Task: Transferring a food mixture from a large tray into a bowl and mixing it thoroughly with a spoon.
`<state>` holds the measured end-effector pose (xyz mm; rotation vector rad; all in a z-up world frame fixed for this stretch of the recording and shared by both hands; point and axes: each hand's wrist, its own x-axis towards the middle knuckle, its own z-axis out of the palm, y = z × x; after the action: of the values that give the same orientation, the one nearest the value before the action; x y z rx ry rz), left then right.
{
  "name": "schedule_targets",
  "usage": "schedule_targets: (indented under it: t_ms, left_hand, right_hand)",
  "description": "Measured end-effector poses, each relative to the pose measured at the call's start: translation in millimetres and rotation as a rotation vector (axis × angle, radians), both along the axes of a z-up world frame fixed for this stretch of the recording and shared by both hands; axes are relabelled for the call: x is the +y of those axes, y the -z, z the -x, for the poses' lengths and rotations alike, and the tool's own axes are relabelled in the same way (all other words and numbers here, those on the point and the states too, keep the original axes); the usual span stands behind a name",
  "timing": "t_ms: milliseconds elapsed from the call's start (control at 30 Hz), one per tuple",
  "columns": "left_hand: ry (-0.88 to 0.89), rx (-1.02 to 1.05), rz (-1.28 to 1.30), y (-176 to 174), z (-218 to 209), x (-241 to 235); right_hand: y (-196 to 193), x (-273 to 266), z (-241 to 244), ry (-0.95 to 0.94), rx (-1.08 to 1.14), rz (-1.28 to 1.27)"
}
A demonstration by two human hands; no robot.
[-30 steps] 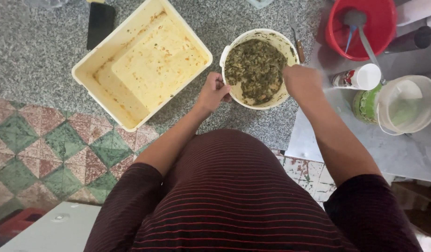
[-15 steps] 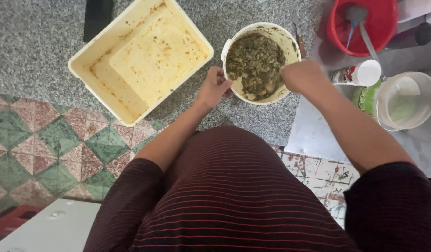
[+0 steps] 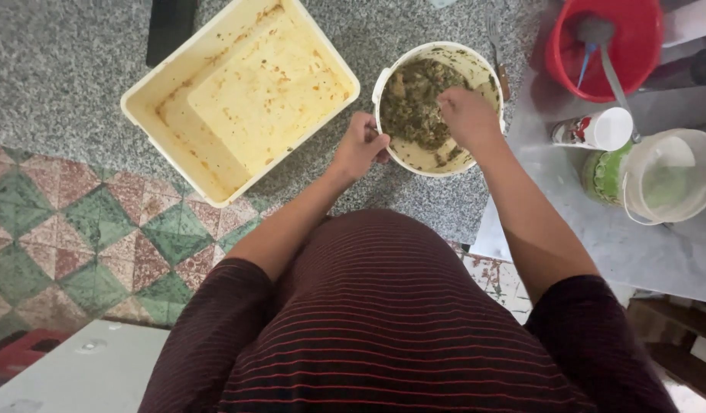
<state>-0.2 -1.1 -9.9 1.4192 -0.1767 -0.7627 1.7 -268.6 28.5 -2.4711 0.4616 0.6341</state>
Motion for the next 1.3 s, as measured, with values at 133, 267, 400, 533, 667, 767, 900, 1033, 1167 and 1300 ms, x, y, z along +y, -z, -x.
schedule_targets:
  t_ms: [133,267,400,533,667,767,900,1033,1167,1300]
  left_hand:
    - [-0.014,0.045,0.001,-7,-1,1]
    - [-0.022,0.049,-0.001,-14,0,1]
    - [-0.035,0.073,0.0,-13,1,2]
    - [-0.002,0.031,-0.049,-14,0,3]
    - [-0.019,0.038,-0.038,-10,2,3]
    - [-0.012,0.015,-0.042,-12,0,1]
    - [-0.007,0.01,-0.05,-9,0,1]
    - [0.0,-0.003,-0.075,-7,2,1]
    - [-0.013,0.014,-0.044,-2,-2,1]
    - [-0.012,-0.022,-0.087,-16,3,0]
  right_hand:
    - [-43,12,22,-0.322,-0.002,0.272]
    - [-60,14,29,-0.498,-0.024,0.522]
    - [-57,47,40,-0.5,-0.022,0.474]
    - [-21,23,34,-0.453,-0.061,0.482]
    - [-5,-7,44,-0.406,-0.094,0.522]
    - [-13,-19,44,-0.458,-0.019,0.517]
    - [-82,0,18,-0.449,-0.077,0.544]
    - [-30,10,21,-0.424,-0.016,0.425]
    - [-39,4,14,-0.435,-0.037,0.427]
    - [-7,-17,14,-0.416,-0.114,0.533]
